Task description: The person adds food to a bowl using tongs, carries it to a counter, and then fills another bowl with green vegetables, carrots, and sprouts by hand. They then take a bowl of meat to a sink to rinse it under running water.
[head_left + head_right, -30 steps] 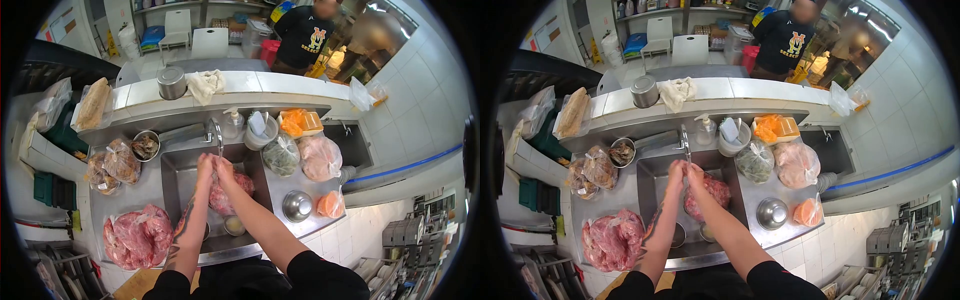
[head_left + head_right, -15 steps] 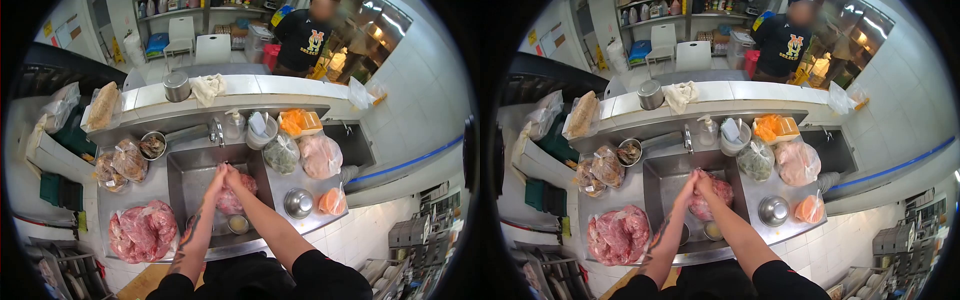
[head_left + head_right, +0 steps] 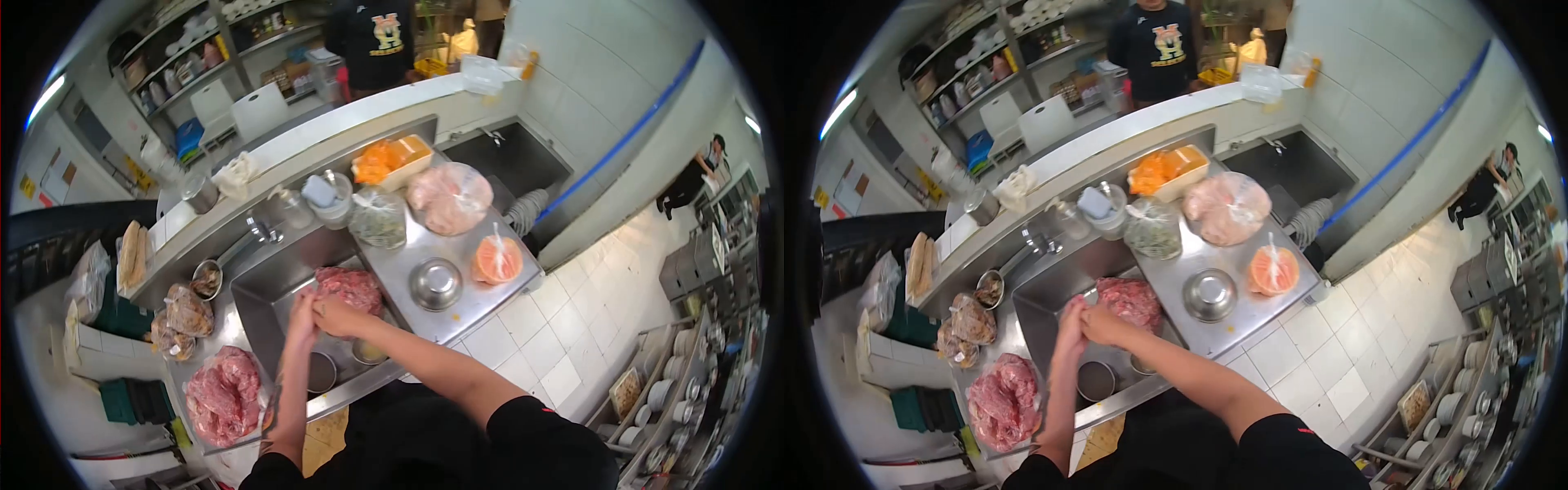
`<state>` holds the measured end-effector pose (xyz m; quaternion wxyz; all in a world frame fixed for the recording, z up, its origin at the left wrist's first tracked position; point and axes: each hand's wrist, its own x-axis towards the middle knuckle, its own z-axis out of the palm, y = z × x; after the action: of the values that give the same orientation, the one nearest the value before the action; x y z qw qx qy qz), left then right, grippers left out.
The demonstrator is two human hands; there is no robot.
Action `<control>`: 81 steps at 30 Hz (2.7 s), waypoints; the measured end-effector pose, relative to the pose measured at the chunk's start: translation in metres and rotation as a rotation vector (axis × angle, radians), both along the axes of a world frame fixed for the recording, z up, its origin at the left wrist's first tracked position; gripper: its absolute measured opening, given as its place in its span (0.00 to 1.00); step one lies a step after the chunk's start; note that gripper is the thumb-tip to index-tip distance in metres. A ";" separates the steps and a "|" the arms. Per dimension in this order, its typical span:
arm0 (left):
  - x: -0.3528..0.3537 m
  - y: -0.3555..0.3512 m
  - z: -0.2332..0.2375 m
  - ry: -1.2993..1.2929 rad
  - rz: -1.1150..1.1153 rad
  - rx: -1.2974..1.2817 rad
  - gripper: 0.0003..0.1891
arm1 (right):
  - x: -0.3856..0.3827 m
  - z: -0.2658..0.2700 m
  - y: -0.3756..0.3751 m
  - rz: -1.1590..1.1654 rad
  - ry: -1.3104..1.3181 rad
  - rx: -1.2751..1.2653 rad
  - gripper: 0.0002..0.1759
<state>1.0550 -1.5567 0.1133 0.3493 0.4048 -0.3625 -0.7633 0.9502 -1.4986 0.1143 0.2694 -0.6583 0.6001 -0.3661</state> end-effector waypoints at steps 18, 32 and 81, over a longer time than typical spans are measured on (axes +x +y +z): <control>0.042 0.165 -0.105 -1.054 -0.535 -1.057 0.16 | -0.276 -0.116 0.588 -0.937 0.292 0.703 0.17; -0.237 0.238 0.058 -0.286 -0.530 -1.436 0.11 | -0.302 -0.063 0.692 -1.257 -0.536 0.313 0.20; -0.375 0.246 0.082 -0.621 -0.099 -0.937 0.36 | -0.596 0.239 0.254 0.004 -0.927 -0.589 0.38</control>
<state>0.6803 -1.3111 0.1956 0.3326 0.3947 -0.7670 -0.3811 0.3543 -1.2446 0.3531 0.3106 -0.4766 0.2894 -0.7698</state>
